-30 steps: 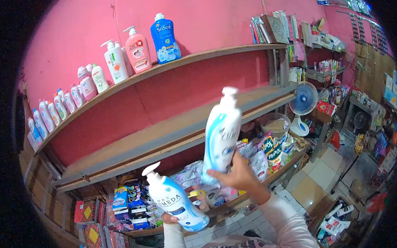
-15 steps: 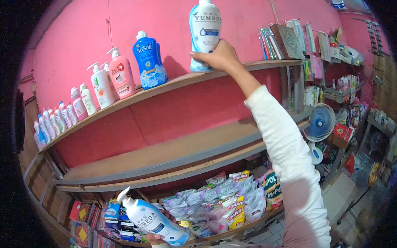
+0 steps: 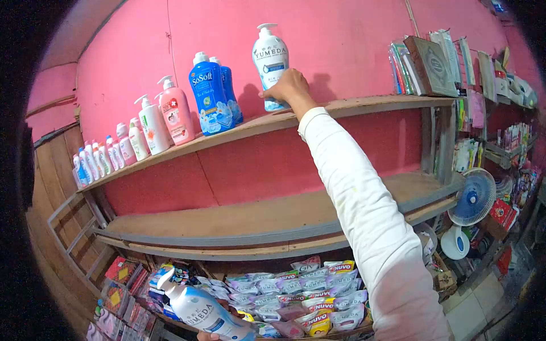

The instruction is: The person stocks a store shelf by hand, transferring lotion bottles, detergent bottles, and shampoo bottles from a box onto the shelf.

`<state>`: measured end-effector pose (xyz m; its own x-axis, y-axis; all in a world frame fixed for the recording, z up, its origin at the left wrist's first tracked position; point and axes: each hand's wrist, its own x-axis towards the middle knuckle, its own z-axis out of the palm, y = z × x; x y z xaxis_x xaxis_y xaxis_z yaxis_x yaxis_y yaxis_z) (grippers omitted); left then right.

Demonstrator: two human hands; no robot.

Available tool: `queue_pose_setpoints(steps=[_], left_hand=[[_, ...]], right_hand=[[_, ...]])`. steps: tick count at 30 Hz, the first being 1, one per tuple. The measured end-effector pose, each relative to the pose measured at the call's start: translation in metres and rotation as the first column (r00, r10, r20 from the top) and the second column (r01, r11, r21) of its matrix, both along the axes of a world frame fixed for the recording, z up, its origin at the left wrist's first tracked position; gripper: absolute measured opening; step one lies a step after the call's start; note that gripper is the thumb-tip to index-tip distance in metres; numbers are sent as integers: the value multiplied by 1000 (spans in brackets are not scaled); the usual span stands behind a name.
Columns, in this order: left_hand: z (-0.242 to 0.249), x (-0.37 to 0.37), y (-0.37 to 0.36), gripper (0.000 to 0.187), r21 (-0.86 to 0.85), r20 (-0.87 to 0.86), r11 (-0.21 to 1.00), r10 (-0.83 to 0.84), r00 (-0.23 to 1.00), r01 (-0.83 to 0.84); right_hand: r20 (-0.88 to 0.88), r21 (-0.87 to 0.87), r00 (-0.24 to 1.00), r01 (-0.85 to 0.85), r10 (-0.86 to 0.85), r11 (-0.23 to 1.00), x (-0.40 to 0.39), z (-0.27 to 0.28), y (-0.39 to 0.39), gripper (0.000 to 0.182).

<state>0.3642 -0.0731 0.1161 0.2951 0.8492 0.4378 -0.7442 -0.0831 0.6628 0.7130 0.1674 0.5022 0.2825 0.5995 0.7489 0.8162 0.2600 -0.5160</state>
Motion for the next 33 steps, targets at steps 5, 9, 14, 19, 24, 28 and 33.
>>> queue_pose_setpoints(steps=[5, 9, 14, 19, 24, 28, 33], left_hand=[[1, -1, 6, 92, -17, -8, 1000, 13, 1000, -13], [2, -4, 13, 93, -28, -18, 1000, 11, 1000, -11], [2, -9, 21, 94, -41, -31, 999, 0, 1000, -1], [4, -12, 27, 95, -41, -43, 999, -14, 999, 12], [9, -14, 28, 96, -23, -66, 1000, -21, 998, 20], [29, -15, 28, 96, 33, -122, 999, -7, 993, 12], [95, -1, 42, 102, 214, -176, 977, 50, 983, -11]], right_hand=[[20, -42, 999, 51, -50, 998, -3, -3, 7, 75], [65, -62, 994, 88, -84, 994, -9, -3, -10, 76], [43, -70, 995, 90, -87, 993, -9, -3, 3, 77], [66, -53, 997, 47, -43, 997, -9, -4, 5, 80], [84, -27, 996, 16, -14, 999, -3, -7, 21, 83], [192, -34, 975, 119, -110, 992, -6, 1, 0, 81], [269, 168, 962, -98, 50, 981, -20, -19, -74, 70]])
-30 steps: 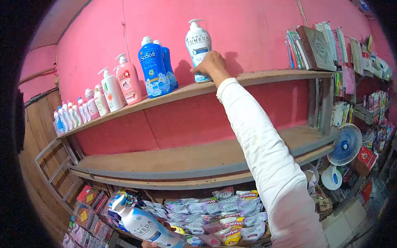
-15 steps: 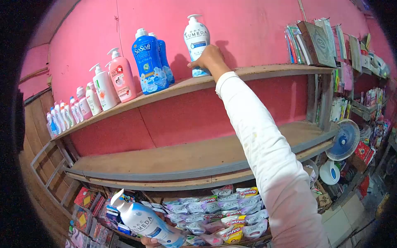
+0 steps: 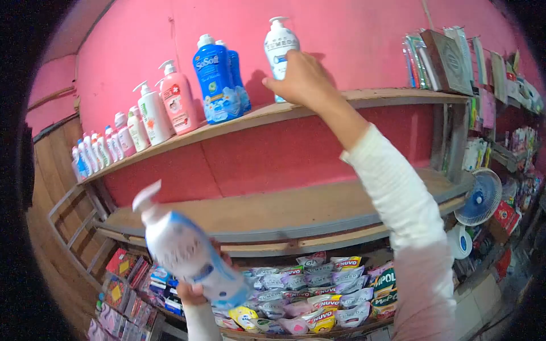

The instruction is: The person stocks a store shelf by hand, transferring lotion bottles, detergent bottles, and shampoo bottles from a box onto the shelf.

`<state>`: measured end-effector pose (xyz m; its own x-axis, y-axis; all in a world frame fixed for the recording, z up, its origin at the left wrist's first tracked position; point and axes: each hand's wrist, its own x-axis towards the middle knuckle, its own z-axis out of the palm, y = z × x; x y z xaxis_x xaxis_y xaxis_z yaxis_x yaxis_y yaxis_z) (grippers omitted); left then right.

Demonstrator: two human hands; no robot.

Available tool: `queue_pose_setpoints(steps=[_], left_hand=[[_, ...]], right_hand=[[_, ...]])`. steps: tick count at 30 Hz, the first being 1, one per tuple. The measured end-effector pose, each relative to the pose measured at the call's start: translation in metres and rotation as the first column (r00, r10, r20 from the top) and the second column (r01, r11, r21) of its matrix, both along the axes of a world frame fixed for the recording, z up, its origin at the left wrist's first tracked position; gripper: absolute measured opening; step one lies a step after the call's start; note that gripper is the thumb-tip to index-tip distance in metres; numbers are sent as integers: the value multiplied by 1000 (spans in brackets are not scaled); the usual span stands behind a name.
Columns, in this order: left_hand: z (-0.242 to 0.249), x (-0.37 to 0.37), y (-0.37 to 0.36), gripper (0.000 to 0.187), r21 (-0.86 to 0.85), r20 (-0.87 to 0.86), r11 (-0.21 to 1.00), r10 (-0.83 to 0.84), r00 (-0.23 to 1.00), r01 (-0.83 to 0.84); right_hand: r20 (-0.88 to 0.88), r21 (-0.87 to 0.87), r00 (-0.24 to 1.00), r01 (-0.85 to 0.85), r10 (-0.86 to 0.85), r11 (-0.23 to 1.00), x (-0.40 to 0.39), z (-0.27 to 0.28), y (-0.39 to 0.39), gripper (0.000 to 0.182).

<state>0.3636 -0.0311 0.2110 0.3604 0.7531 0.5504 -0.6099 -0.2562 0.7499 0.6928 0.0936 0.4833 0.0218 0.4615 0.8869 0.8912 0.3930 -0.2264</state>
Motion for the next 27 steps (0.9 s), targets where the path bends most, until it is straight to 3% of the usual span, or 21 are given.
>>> queue_pose_setpoints(steps=[2, 4, 6, 8, 9, 11, 14, 16, 18, 23, 26, 27], left_hand=[[36, 14, 12, 97, 0, -49, 999, 47, 998, -47], [75, 32, 26, 87, 96, -80, 994, 52, 995, -44], [108, 55, 41, 71, 90, -17, 988, 130, 991, -128], [144, 79, 58, 59, 183, 6, 972, 149, 989, -148], [161, 93, 61, 54, 231, 12, 961, 152, 988, -151], [192, 116, 63, 45, 303, 7, 940, 160, 987, -154], [225, 152, 70, 43, 388, 82, 883, 252, 964, -263], [245, 166, 75, 44, 450, 68, 847, 282, 957, -281], [265, 177, 87, 46, 502, 63, 816, 296, 953, -287], [317, 200, 138, 53, 629, 4, 753, 245, 970, -193], [340, 203, 148, 61, 649, -63, 725, 353, 934, -230], [342, 199, 150, 62, 640, -129, 728, 418, 899, -247]], right_hand=[[44, 18, 980, -193, 192, 981, -13, -25, -41, 71], [-55, -262, 885, -460, 463, 848, -25, -44, -84, 78], [-133, -341, 784, -611, 606, 715, -32, -69, -101, 83], [-70, -322, 702, -688, 709, 650, -33, -93, -104, 86], [-141, -388, 687, -701, 713, 599, -35, -95, -111, 100], [-88, -112, 727, -686, 681, 719, -40, -102, -103, 110], [2, 36, 910, -414, 414, 910, -35, -95, -107, 114], [50, 141, 926, -377, 373, 916, -31, -85, -95, 105], [-52, 124, 854, -509, 518, 852, -20, -66, -88, 87], [-117, 211, 731, -643, 672, 736, 11, -17, -38, 84], [-115, 163, 883, -436, 456, 885, 17, 7, -32, 79], [-170, 103, 914, -356, 369, 929, 18, 7, -35, 68]])
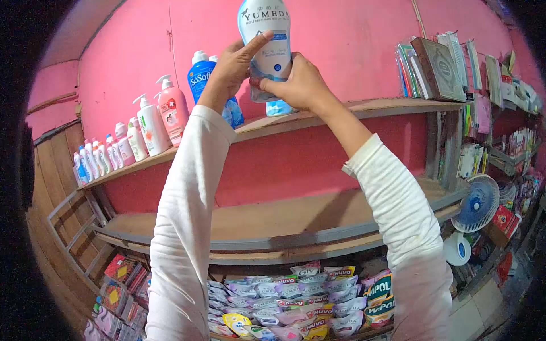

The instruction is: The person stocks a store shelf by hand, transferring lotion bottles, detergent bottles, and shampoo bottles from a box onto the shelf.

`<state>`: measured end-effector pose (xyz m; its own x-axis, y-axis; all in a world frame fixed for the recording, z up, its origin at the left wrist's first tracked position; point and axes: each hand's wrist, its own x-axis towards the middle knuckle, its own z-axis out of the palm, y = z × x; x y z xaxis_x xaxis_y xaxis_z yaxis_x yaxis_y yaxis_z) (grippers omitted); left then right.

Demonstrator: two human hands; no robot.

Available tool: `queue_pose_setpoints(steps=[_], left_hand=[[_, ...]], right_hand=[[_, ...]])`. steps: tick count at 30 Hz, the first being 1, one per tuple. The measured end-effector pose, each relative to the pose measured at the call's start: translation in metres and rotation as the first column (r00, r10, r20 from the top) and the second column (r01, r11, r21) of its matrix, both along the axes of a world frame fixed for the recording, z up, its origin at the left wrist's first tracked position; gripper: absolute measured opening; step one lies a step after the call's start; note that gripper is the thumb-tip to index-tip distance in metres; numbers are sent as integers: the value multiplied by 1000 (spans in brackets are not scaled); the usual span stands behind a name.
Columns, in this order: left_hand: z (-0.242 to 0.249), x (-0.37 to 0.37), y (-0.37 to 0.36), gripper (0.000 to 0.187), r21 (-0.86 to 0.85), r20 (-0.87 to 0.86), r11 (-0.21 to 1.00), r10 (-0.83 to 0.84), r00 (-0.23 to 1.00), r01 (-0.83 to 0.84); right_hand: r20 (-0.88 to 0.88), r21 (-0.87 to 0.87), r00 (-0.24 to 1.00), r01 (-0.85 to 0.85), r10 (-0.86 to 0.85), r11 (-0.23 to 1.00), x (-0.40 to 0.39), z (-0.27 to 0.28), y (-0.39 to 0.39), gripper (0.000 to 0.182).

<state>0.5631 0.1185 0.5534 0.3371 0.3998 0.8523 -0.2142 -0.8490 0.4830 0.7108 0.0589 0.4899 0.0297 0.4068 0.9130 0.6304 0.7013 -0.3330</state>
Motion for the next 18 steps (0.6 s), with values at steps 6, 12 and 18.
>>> queue_pose_setpoints(steps=[6, 12, 18], left_hand=[[-31, 1, 28, 56, 1, -161, 970, 242, 957, -245], [-45, -11, 20, 50, -10, -218, 967, 246, 945, -254], [-56, -12, 33, 48, -103, -191, 975, 175, 966, -197]], right_hand=[[4, -95, 978, 210, -210, 973, 2, -14, 36, 95], [22, -127, 970, 243, -242, 962, -5, -20, 54, 80], [138, -137, 949, 302, -284, 943, 5, -22, 79, 59]])
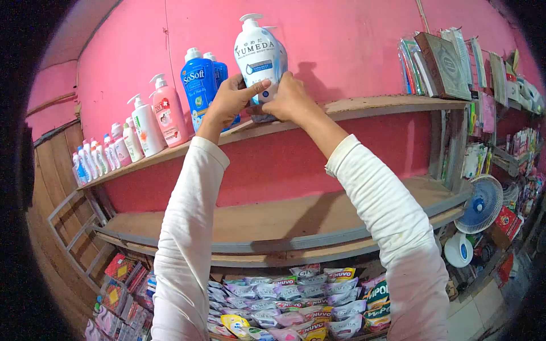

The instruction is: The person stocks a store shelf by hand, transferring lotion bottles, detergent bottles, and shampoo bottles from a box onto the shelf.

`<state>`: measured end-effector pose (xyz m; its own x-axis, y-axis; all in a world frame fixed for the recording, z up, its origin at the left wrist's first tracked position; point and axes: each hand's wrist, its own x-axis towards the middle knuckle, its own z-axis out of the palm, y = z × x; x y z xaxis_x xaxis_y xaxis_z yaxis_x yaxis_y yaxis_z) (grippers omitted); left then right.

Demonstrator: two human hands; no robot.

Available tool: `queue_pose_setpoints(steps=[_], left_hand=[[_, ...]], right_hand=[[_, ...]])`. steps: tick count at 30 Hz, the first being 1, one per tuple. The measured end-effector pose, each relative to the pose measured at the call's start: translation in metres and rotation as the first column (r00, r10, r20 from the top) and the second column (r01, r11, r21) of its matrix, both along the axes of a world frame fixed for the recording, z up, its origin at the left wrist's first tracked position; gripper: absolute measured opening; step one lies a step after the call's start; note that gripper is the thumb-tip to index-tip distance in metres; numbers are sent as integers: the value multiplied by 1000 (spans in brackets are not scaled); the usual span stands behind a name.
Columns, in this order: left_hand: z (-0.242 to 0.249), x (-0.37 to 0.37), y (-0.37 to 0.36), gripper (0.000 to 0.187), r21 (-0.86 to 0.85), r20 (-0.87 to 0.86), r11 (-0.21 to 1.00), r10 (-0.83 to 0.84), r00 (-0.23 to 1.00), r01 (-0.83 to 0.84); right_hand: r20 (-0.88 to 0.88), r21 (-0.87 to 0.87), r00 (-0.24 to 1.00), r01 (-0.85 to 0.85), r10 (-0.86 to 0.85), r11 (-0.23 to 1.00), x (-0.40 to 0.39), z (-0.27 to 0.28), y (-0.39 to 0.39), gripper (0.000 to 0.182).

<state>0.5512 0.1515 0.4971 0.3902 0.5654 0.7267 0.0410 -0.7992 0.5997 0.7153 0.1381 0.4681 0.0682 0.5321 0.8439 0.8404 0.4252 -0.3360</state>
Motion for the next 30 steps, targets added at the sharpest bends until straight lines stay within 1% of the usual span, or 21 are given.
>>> queue_pose_setpoints(steps=[2, 3, 4, 5, 6, 7, 9, 10, 13, 14, 17, 21, 23, 26, 29, 30], left_hand=[[-1, 0, 3, 47, 7, -2, 1000, 11, 1000, -11], [-1, 0, 8, 47, 16, -5, 1000, 10, 1000, -10], [-1, 0, 11, 47, 24, -8, 1000, 8, 1000, -8], [-1, 1, 11, 48, 38, -17, 998, 58, 998, -57], [0, 1, 10, 48, 52, -25, 993, 108, 994, -107], [0, 2, 9, 49, 66, -34, 986, 158, 987, -155], [-4, 2, 14, 54, 44, 5, 996, 80, 997, -80], [-6, 3, 15, 56, 36, 25, 999, 39, 999, -39], [-14, 3, -12, 69, 41, -97, 977, 210, 973, -207], [-18, 3, 3, 72, 84, -114, 974, 218, 969, -209], [-23, 3, 2, 65, 71, -106, 960, 278, 955, -272], [-30, 5, 10, 62, 126, -53, 947, 303, 952, -294], [-31, 5, 6, 60, 161, -39, 935, 327, 944, -317], [-34, 6, 6, 59, 182, -15, 926, 339, 941, -331], [-35, 7, 2, 57, 178, -14, 922, 351, 936, -343], [-35, 8, 5, 57, 187, -8, 922, 346, 938, -339]], right_hand=[[68, -14, 997, -28, 29, 1000, 6, 4, -1, 61], [32, -129, 987, -155, 160, 979, 16, 9, -5, 59], [-19, -239, 959, -279, 283, 930, 21, 20, -26, 57], [-81, -340, 915, -398, 395, 852, 30, 27, -37, 55], [-130, -370, 887, -459, 444, 808, 47, 32, -28, 47], [-130, -377, 923, -385, 363, 843, 51, 36, -20, 45], [-135, -389, 972, -229, 190, 892, 62, 38, -7, 43], [22, -418, 995, -78, 96, 905, 54, 38, -19, 41], [2, -483, 972, -206, 236, 851, 43, 32, -28, 40], [16, -489, 976, -183, 218, 853, 39, 33, -34, 41], [69, -514, 982, -116, 176, 850, 32, 36, -37, 44], [70, -527, 988, -79, 136, 846, 33, 36, -20, 45], [139, -514, 984, -26, 114, 857, 33, 37, -16, 45], [-38, -497, 975, -209, 220, 842, 41, 31, 6, 43], [-44, -519, 982, -179, 183, 836, 47, 31, 24, 39], [20, -516, 983, -146, 182, 844, 50, 32, 28, 38]])
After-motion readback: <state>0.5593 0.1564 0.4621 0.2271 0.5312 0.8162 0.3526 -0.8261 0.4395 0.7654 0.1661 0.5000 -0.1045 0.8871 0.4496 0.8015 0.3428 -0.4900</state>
